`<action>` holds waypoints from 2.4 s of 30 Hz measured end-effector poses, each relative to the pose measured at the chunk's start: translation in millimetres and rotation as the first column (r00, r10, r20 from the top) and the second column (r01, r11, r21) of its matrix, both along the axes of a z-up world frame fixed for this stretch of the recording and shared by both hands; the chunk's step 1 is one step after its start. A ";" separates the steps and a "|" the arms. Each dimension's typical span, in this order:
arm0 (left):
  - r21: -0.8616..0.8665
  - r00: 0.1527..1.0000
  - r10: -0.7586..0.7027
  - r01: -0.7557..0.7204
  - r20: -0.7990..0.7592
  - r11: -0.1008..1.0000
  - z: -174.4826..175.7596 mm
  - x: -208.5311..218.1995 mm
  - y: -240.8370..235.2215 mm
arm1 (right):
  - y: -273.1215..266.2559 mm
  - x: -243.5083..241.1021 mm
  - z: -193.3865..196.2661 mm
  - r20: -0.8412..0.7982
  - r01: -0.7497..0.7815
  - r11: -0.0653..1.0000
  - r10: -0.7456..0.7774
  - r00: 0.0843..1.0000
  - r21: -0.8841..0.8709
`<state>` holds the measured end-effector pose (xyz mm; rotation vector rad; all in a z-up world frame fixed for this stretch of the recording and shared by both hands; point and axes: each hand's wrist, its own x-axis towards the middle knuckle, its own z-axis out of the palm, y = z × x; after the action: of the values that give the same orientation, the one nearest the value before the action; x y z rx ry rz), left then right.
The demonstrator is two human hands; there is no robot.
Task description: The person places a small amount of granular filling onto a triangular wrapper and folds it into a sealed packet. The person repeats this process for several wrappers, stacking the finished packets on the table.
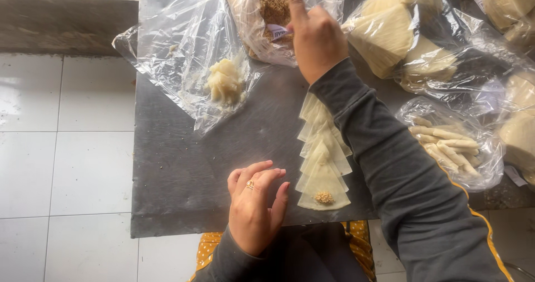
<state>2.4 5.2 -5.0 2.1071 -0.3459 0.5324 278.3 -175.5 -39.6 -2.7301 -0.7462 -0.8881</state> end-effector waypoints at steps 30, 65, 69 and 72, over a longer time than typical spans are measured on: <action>0.321 0.953 -0.303 0.286 0.004 0.903 8.1 3.4 -11.1 | -105.5 -271.9 66.0 -0.199 -0.397 0.917 0.392 0.898 0.016; 0.321 0.974 0.058 0.016 -0.221 0.947 25.1 -36.1 -38.1 | -111.6 -313.8 70.0 -0.261 0.504 0.855 -0.461 0.848 0.126; 0.390 0.954 0.150 -0.038 -0.260 0.920 26.6 -36.4 -45.9 | -84.9 -322.9 69.9 -0.443 0.425 0.873 -0.292 0.848 0.238; 0.454 0.938 0.195 -0.046 -0.286 0.890 28.4 -34.4 -51.7 | -61.7 -321.5 64.0 -0.527 0.405 0.879 -0.226 0.820 0.253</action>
<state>-32.0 -46.5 23.4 2.6249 -0.1500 0.1731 -43.2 -237.3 24.4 -2.6009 -0.0140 -0.3009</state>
